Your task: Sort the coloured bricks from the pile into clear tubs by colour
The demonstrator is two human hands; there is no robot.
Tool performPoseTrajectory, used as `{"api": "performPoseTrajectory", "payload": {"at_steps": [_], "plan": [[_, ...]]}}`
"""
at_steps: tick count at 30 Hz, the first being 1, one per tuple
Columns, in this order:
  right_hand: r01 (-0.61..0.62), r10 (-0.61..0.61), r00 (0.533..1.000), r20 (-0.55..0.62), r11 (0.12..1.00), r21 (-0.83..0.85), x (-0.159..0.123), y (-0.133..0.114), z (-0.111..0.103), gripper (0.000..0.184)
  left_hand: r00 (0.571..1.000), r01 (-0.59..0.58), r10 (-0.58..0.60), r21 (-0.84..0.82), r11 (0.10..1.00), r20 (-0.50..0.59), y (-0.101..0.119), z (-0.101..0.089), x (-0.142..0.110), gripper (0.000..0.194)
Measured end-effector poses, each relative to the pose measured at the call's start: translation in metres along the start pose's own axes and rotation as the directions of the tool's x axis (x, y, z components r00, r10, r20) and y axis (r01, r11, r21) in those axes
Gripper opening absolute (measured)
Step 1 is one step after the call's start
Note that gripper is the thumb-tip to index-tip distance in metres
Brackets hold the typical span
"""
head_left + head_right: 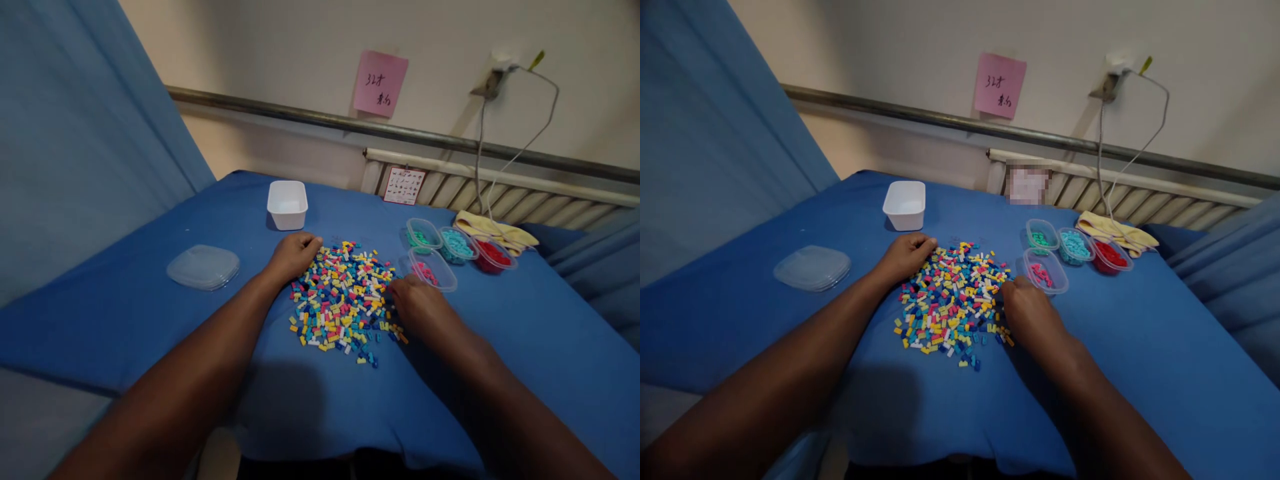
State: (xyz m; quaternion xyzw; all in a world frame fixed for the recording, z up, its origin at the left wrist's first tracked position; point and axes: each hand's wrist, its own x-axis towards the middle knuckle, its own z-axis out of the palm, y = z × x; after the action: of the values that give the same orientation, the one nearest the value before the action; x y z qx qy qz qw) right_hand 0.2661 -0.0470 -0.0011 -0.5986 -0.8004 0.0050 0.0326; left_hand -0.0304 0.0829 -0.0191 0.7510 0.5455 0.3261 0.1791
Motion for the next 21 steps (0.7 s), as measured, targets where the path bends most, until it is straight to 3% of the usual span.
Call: {"api": "performPoseTrajectory", "payload": {"at_steps": [3, 9, 12, 17, 21], "plan": [[0.047, -0.044, 0.998, -0.035, 0.994, 0.096, 0.001, 0.005, 0.006, 0.025, 1.0, 0.006, -0.006, 0.001, 1.0, 0.004, -0.001, 0.001, 0.0, 0.047], [0.082, -0.074, 0.995, -0.064, 0.989, 0.126, 0.002, 0.002, 0.007, 0.022, 1.0, -0.009, 0.009, 0.012, 1.0, -0.014, -0.001, 0.0, 0.001, 0.046], [0.107, -0.07, 0.979, -0.19, 0.975, 0.194, -0.003, 0.008, 0.0, 0.023, 1.0, -0.004, 0.004, 0.002, 1.0, 0.004, 0.001, -0.001, 0.0, 0.047], [0.078, 0.052, 0.858, -0.511, 0.97, 0.23, -0.006, 0.048, -0.011, 0.026, 1.0, 0.007, -0.007, -0.012, 1.0, 0.003, 0.002, -0.001, -0.001, 0.046], [0.017, 0.118, 0.796, -0.594, 0.976, 0.217, -0.004, 0.074, -0.011, 0.026, 1.0, 0.026, -0.026, -0.02, 0.999, -0.005, -0.003, 0.001, 0.001, 0.045]]}}
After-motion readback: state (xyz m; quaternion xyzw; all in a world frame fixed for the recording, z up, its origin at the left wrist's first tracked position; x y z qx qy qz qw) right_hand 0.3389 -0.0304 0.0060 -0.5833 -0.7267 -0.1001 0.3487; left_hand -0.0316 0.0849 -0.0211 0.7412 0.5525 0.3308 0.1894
